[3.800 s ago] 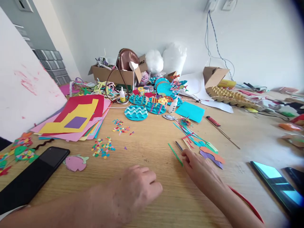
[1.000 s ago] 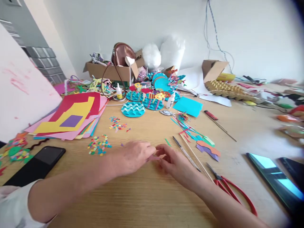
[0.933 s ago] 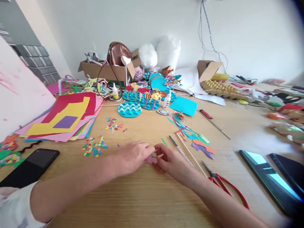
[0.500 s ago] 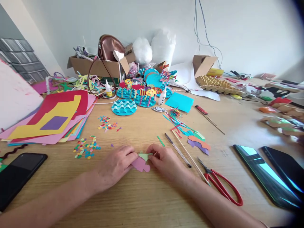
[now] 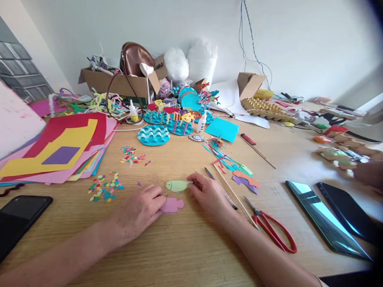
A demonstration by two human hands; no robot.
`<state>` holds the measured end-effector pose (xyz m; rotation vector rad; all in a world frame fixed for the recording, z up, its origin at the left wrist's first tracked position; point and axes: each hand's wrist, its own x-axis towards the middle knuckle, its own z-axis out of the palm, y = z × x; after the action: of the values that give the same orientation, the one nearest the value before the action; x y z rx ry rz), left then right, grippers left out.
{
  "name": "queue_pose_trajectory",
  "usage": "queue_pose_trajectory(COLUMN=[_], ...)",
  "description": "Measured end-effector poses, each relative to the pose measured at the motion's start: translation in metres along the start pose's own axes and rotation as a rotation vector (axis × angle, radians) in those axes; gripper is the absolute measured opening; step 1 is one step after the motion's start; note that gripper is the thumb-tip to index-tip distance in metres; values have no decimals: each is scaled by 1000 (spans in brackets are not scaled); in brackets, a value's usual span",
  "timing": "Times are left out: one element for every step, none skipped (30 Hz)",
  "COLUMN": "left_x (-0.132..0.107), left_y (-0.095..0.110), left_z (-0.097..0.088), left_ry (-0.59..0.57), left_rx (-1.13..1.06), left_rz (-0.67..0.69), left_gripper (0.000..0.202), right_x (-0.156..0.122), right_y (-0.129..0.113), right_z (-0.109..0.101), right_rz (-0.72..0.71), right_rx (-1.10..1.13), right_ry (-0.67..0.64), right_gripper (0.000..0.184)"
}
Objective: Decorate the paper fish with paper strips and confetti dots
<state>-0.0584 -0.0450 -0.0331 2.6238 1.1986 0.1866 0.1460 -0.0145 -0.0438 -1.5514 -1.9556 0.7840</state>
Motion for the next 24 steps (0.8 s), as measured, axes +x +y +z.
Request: queue_pose_trajectory(left_x=[0,-1,-1,-1,-1,-1,-1,-1,0,0,1,1,2,3,4,5,6,7,9,10,12,13,15,16], left_y=[-2,-3,-5,-7,-9,-10,-11,-12,-12,-12,-12,-12,-11,-11,-11,-11,-11,-11,-11,-11,-11,-11,-11,-11], left_z=[0,0,0,1,1,2,3,3,4,4,4,4,4,3,2,2,1,0,0,1,1,2,3,4], left_ry=[-3,-5,-3,5,18,31,44,54,59,62,62,65,70,75,80,81,79,75,75,80,90,105,117,127], left_rx=[1,3,7,11,15,20,25,32,38,43,46,48,49,53,60,73,87,100,110,118,123,128,136,143], left_rz=[-8,-15,-19,-18,-13,-6,1,7,9,9,10,14,21,28,36,40,39,38,38,39,45,51,56,59], left_gripper=[12,11,11,11,11,11,11,10,10,9,10,11,13,14,15,16,17,17,16,16,16,16,16,15], right_x=[-1,-1,-2,-2,-2,-2,-1,-1,0,1,2,3,4,6,9,12,16,22,27,34,40,45,50,54], right_y=[-1,-1,-2,-2,-2,-1,-1,0,1,1,1,1,0,-1,-3,-5,-6,-8,-9,-10,-11,-11,-12,-12], right_z=[1,1,1,2,2,3,3,3,3,2,0,-2,-6,-9,-12,-16,-18,-20,-20,-20,-19,-18,-17,-17], right_rz=[-9,-17,-24,-29,-28,-23,-15,-4,7,17,25,30,32,34,34,33,31,30,33,39,50,71,88,99], right_rx=[-13,-30,-47,-61,-67,-66,-58,-45,-32,-22,-15,-9,-4,1,2,1,-3,-12,-25,-41,-61,-86,-113,-138], right_ry=[-4,-4,1,9,16,21,21,16,9,0,-7,-13,-18,-20,-20,-17,-11,-3,5,13,9,-7,-32,-55], right_gripper=[20,22,23,23,23,22,22,22,22,21,20,19,17,15,14,13,13,13,14,15,16,17,18,19])
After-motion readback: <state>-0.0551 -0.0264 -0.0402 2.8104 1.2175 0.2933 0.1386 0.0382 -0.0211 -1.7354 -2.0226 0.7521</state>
